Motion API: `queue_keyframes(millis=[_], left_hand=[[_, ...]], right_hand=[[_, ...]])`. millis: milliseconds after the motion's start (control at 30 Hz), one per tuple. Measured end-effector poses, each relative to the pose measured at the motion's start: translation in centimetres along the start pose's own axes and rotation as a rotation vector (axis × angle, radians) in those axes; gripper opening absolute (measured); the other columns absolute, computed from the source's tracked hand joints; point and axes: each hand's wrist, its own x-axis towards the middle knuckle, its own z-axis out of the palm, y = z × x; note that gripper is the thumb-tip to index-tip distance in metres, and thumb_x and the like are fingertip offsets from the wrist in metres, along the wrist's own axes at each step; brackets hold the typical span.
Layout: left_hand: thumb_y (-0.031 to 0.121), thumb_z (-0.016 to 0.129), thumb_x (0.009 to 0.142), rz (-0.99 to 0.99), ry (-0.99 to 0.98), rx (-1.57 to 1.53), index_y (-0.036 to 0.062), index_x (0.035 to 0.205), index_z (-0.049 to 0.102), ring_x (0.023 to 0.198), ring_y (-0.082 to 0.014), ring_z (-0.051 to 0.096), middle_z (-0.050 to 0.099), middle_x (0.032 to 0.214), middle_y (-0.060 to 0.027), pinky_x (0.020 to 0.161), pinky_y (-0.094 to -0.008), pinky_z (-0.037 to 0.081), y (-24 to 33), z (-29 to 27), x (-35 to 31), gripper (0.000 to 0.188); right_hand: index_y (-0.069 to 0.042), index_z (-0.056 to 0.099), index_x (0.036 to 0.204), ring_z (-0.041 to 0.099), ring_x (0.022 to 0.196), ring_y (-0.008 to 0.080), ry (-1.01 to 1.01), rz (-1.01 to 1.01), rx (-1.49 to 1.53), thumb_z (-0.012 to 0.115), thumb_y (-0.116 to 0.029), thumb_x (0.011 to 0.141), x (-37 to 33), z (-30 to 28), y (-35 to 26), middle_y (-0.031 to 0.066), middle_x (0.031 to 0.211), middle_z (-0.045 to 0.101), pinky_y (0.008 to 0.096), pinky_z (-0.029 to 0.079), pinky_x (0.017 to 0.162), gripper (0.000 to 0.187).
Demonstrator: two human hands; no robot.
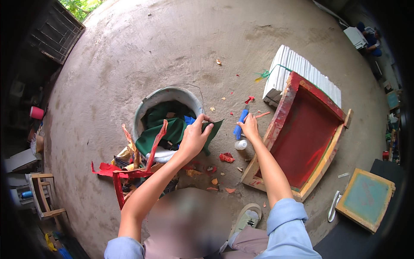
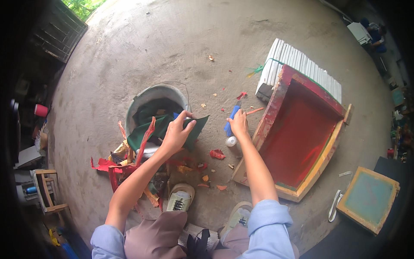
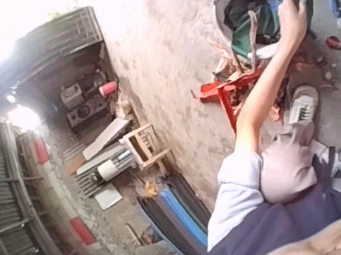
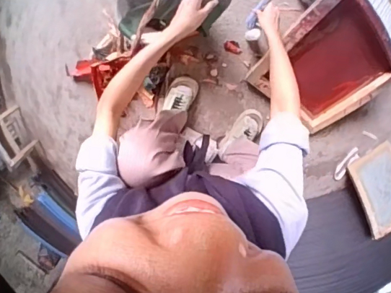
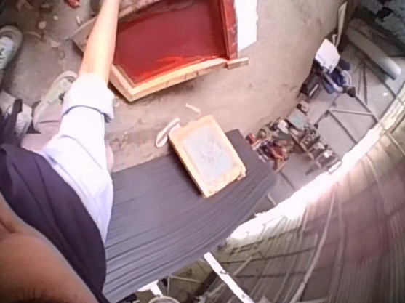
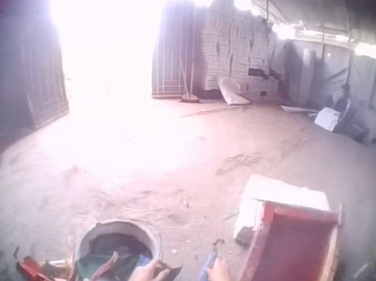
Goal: The person sits on the floor and cleans a red wooden frame by hand, then uses a green cloth to wipe the surface. The person flips the frame over and continues wiping both sides.
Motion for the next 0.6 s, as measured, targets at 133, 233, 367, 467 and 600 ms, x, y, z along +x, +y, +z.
queue_keyframes(millis=[133, 233, 367, 467, 600], left_hand=[[0.021, 0.059, 0.09, -0.049, -0.001, -0.031, 0.0043, 0.103, 0.056, 0.05, -0.0257, 0.049, 0.052, 0.057, -0.0144, 0.057, -0.0375, 0.042, -1.5, 0.2, 0.3, 0.021], [0.02, 0.059, 0.09, -0.034, -0.005, -0.165, 0.0036, 0.101, 0.055, 0.048, -0.0184, 0.043, 0.047, 0.055, -0.0116, 0.051, -0.0344, 0.037, -1.5, 0.8, 0.9, 0.02], [0.02, 0.06, 0.091, -0.005, -0.003, -0.115, 0.0034, 0.101, 0.056, 0.049, -0.0118, 0.039, 0.043, 0.055, -0.0061, 0.049, -0.031, 0.032, -0.7, 1.1, 0.9, 0.02], [0.021, 0.059, 0.093, 0.005, -0.064, -0.26, 0.005, 0.103, 0.056, 0.062, -0.0075, 0.041, 0.046, 0.066, -0.0008, 0.057, -0.0257, 0.034, -0.4, 1.7, 0.7, 0.019], [0.021, 0.055, 0.097, -0.023, -0.278, -0.655, 0.0075, 0.106, 0.054, 0.081, -0.0029, 0.049, 0.054, 0.087, 0.0038, 0.072, -0.0186, 0.04, 3.2, 0.6, -0.7, 0.016]], right_hand=[[0.006, 0.033, 0.116, 0.059, 0.099, 0.0451, 0.018, 0.115, -0.009, 0.078, -0.014, 0.073, 1.2, 1.3, -1.6, 0.0312, 0.114, 0.048, 0.0447, 0.053, 0.084, 0.065], [0.007, 0.032, 0.117, 0.059, 0.1, 0.0443, 0.009, 0.153, -0.011, 0.076, -0.011, 0.074, 1.6, 1.3, -1.5, 0.0323, 0.115, 0.048, 0.0447, 0.053, 0.083, 0.064], [0.008, 0.029, 0.12, 0.059, 0.1, 0.0432, 0.115, 0.072, 0.05, 0.075, -0.01, 0.073, 1.1, -0.6, -2.8, 0.0333, 0.118, 0.048, 0.0455, 0.052, 0.085, 0.069], [0.008, 0.04, 0.12, 0.062, 0.086, 0.0321, 0.294, -0.077, 0.168, 0.066, -0.014, 0.079, -0.3, -4.1, -3.7, 0.0238, 0.106, 0.052, 0.0401, 0.055, 0.073, 0.053], [-0.003, 0.052, 0.117, 0.045, 0.057, 0.0035, -0.032, -0.005, 0.779, 0.052, -0.02, 0.091, -5.6, -13.2, -6.7, 0.0015, 0.078, 0.048, 0.0193, 0.038, 0.044, 0.031]])
